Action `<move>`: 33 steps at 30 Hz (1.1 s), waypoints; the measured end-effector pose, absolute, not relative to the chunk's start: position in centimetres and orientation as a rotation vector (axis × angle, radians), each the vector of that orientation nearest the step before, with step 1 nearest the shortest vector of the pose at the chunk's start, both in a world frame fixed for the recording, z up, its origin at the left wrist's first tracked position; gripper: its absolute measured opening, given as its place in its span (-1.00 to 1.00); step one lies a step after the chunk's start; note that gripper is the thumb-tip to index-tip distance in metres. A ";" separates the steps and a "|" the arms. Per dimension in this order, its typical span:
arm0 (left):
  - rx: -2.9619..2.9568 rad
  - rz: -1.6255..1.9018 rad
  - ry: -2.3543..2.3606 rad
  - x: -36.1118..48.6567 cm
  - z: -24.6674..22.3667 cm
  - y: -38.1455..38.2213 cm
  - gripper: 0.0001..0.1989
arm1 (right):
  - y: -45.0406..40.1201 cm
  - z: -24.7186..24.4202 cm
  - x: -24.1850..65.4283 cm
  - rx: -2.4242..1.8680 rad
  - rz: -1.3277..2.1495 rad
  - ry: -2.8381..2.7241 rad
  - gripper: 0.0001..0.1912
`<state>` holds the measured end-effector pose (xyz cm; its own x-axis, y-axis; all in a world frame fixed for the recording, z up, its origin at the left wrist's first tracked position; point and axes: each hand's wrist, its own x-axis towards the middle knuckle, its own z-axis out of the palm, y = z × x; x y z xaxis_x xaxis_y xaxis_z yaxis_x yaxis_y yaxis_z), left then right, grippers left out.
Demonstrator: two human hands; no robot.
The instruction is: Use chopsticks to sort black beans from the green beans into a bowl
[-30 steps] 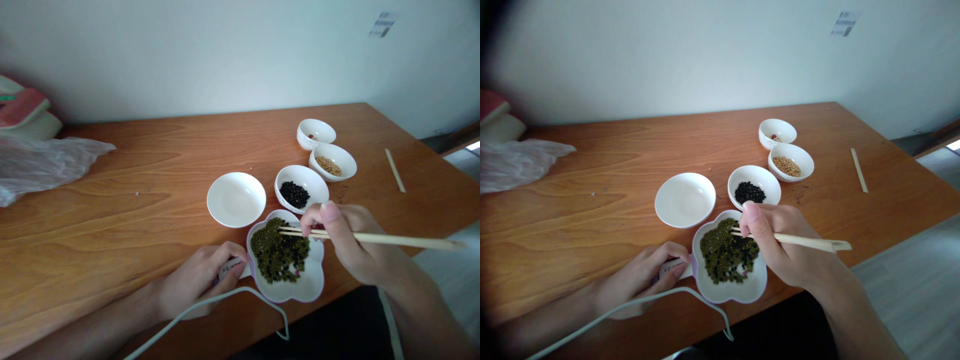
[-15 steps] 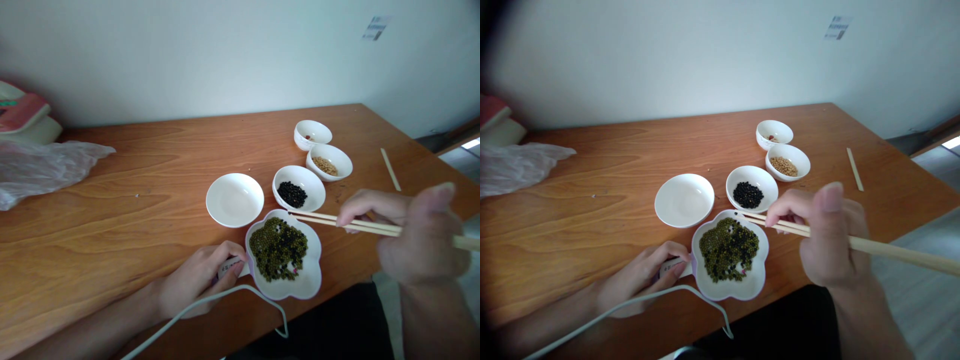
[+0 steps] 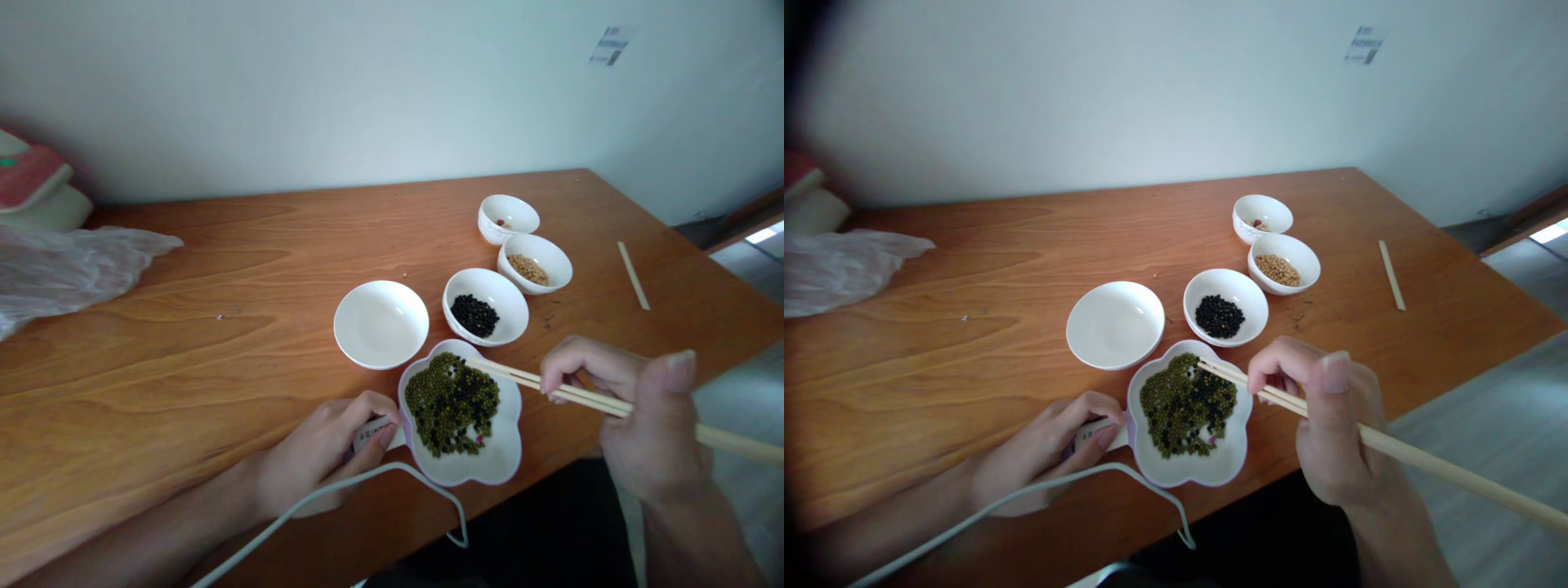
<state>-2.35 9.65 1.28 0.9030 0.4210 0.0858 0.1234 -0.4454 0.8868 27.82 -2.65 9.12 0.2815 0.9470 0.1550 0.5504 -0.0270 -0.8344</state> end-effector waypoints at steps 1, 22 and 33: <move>2.023 0.354 0.394 -2.3 1.3 9.7 -0.87 | -2.6 8.9 27.6 -1.679 0.630 -1.389 -0.17; 2.049 0.388 0.372 -2.2 1.4 9.7 -0.84 | -1.1 6.8 27.4 -1.707 0.726 -1.503 -0.16; 2.046 0.358 0.393 -2.4 1.4 9.6 -0.85 | -0.8 7.1 26.9 -1.668 0.724 -1.531 -0.21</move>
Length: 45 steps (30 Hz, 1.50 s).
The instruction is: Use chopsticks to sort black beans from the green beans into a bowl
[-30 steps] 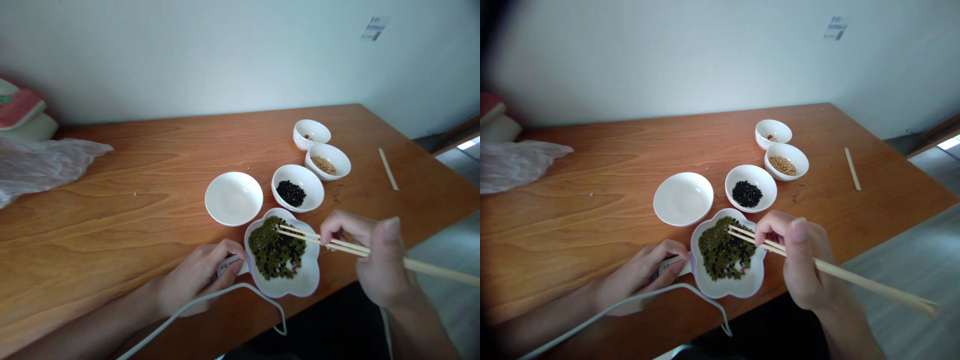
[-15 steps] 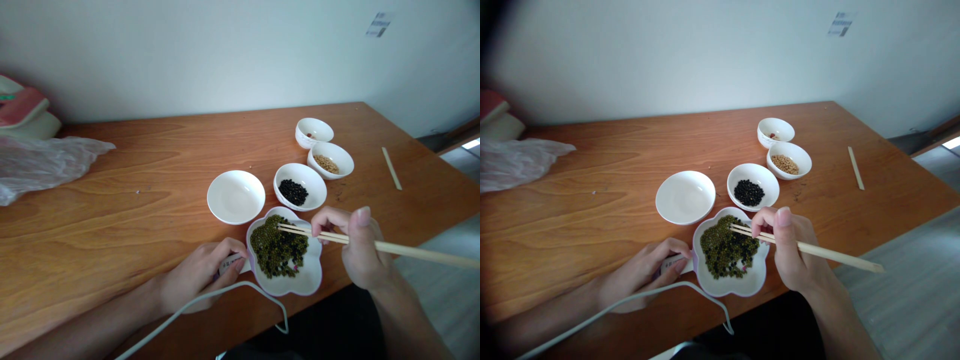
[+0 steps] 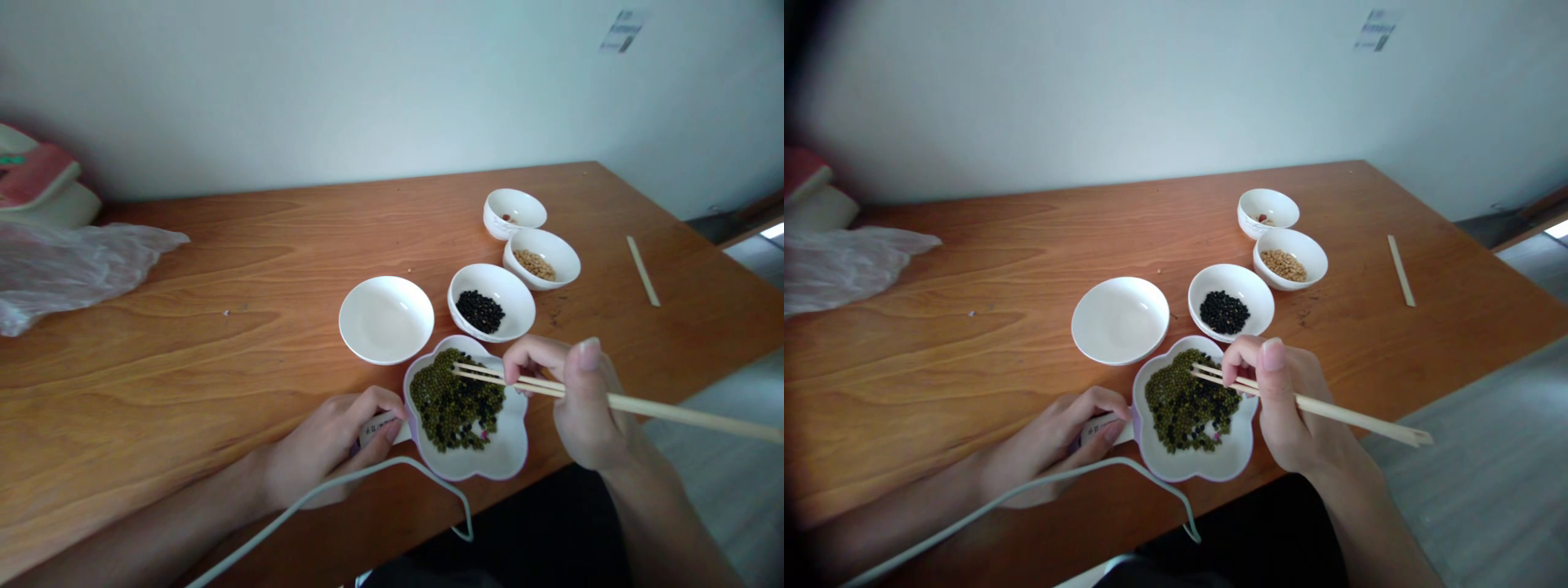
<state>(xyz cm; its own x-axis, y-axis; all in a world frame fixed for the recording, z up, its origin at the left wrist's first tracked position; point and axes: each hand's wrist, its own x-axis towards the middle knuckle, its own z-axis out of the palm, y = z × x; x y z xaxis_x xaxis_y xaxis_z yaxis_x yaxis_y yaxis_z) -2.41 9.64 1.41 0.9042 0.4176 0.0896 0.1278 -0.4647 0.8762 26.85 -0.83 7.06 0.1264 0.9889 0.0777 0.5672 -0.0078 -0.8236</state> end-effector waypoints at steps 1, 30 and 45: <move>2.048 0.359 0.392 -2.4 1.4 9.7 -0.85 | -0.8 7.1 26.8 -1.668 0.720 -1.531 -0.21; 2.022 0.310 0.427 -2.5 1.4 9.5 -0.80 | -0.8 8.3 28.6 -1.582 0.146 -1.157 -0.14; 2.078 0.244 0.530 -3.1 0.5 9.4 -0.87 | -3.3 5.2 26.7 -1.511 0.581 -1.369 -0.26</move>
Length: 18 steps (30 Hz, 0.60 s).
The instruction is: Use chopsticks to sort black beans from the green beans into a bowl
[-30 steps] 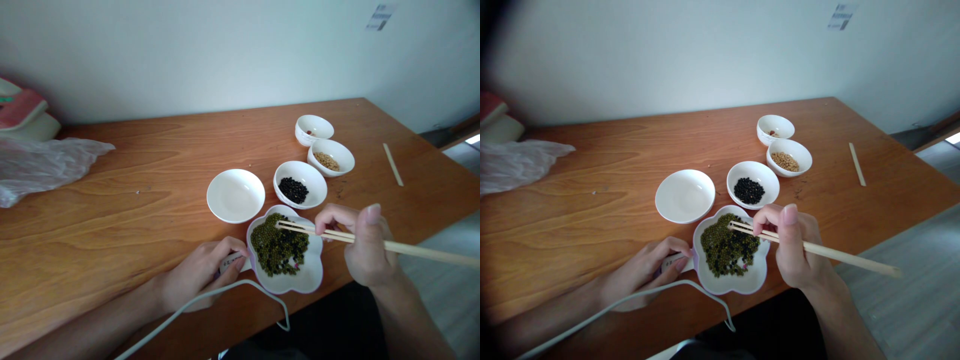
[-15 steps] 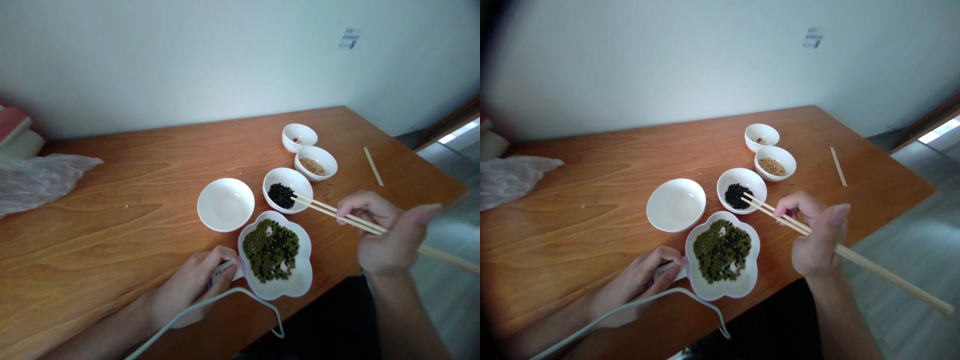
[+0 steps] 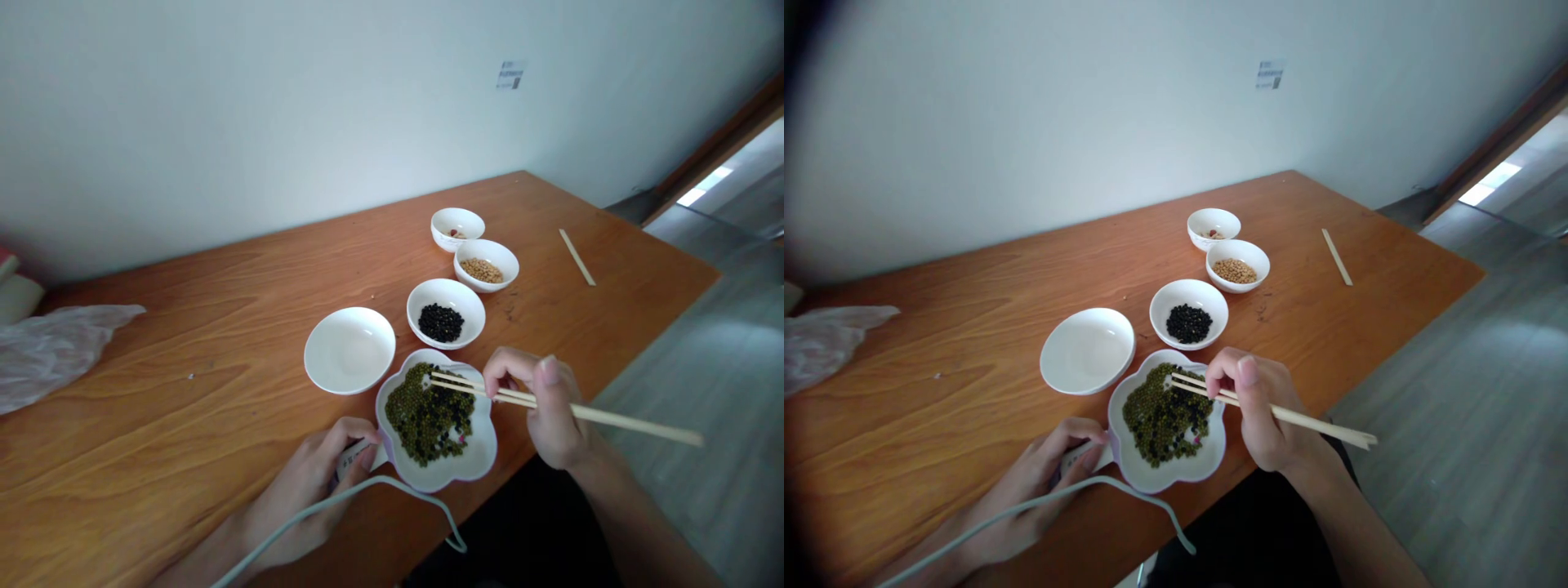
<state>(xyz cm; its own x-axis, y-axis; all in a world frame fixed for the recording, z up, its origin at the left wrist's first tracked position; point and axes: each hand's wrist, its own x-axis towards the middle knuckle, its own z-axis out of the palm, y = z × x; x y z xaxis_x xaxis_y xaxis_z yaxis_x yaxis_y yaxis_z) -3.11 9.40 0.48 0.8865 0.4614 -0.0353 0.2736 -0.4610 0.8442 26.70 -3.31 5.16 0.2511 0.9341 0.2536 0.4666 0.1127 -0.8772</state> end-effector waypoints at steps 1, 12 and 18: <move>2.084 0.248 0.531 -3.2 0.5 9.4 -0.87 | -3.2 5.2 26.6 -1.515 0.585 -1.383 -0.26; 2.116 0.283 0.529 -2.9 1.1 9.4 -0.87 | -2.3 5.1 26.4 -1.556 0.544 -1.452 -0.32; 2.106 0.269 0.532 -2.9 1.0 9.4 -0.85 | -2.1 5.1 26.1 -1.527 0.548 -1.454 -0.30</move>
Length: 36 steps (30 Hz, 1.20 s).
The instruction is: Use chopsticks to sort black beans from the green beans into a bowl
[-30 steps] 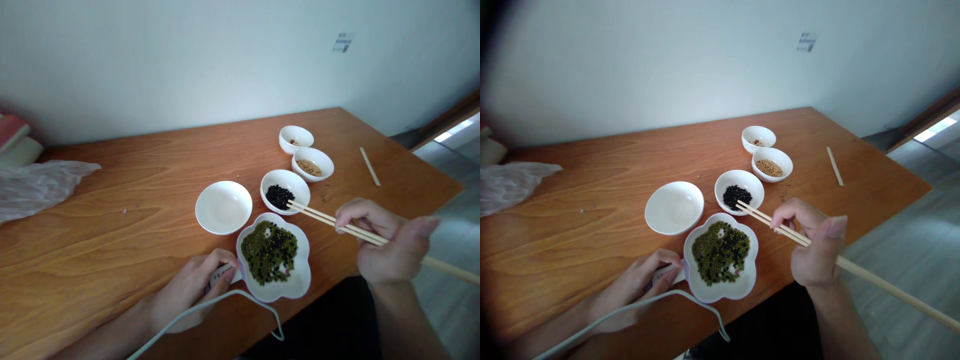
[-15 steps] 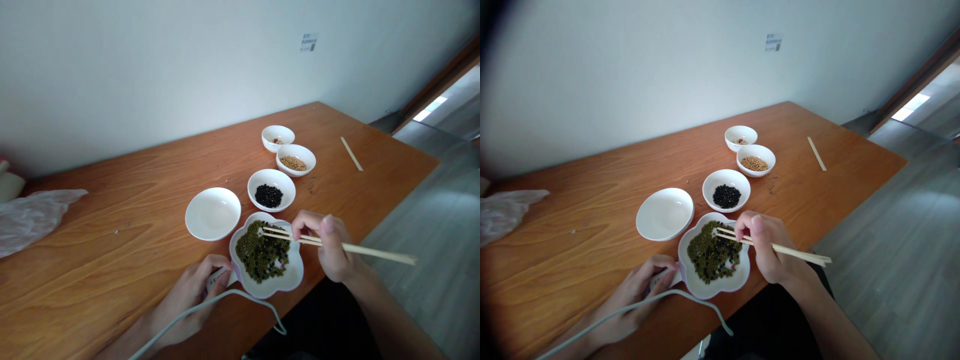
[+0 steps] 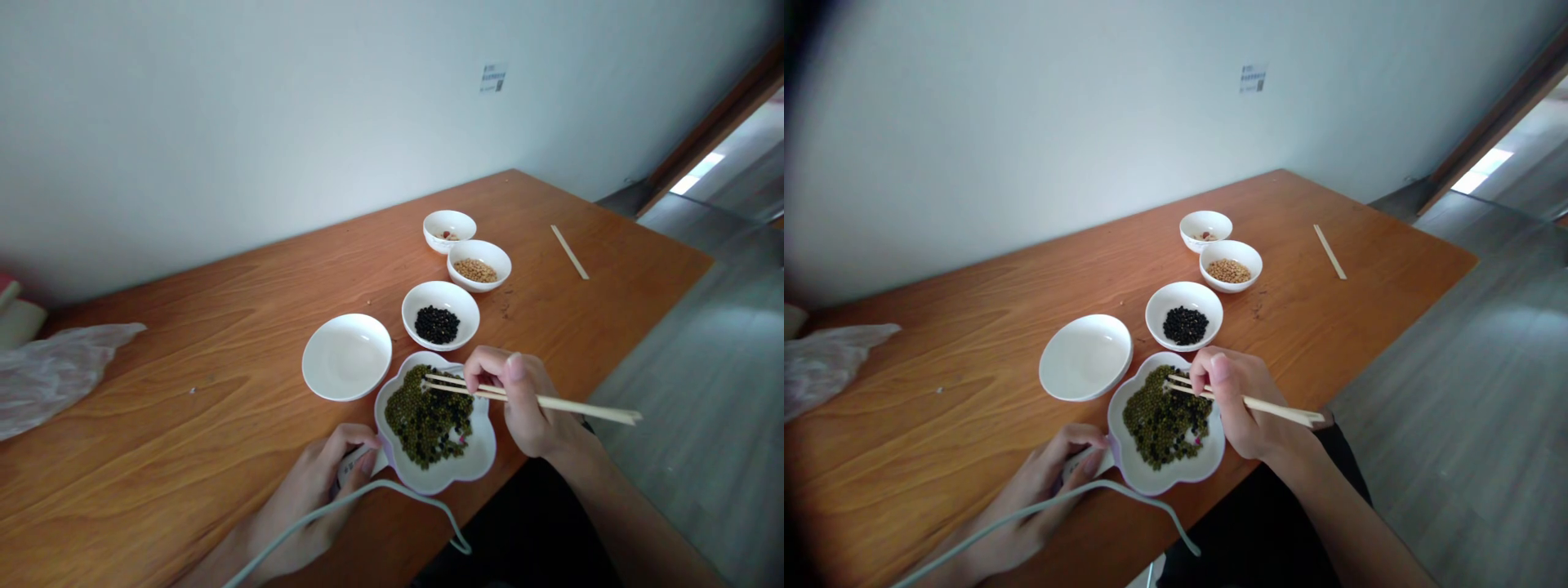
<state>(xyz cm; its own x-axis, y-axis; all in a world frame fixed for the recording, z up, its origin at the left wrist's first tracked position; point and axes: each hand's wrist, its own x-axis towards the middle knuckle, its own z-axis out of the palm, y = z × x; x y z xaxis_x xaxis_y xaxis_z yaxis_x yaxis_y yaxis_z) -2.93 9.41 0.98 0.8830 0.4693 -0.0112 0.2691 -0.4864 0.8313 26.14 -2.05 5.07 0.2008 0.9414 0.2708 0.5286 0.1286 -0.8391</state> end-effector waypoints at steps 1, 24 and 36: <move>2.108 0.267 0.534 -3.0 0.9 9.4 -0.85 | -2.0 5.0 26.1 -1.524 0.556 -1.451 -0.30; 2.121 0.189 0.568 -3.2 0.6 9.3 -0.81 | -1.8 4.7 26.0 -1.472 0.519 -1.323 -0.25; 2.113 0.253 0.540 -2.9 1.5 9.2 -0.85 | -2.2 4.8 25.9 -1.478 0.600 -1.337 -0.22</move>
<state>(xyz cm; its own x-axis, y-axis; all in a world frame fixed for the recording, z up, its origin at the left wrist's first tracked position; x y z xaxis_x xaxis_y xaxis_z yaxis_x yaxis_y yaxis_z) -2.92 9.23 1.47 0.8830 0.4687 -0.0238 0.2820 -0.4892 0.8253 25.85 -2.25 4.82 0.2616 0.9307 0.2555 0.4278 0.1255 -0.8951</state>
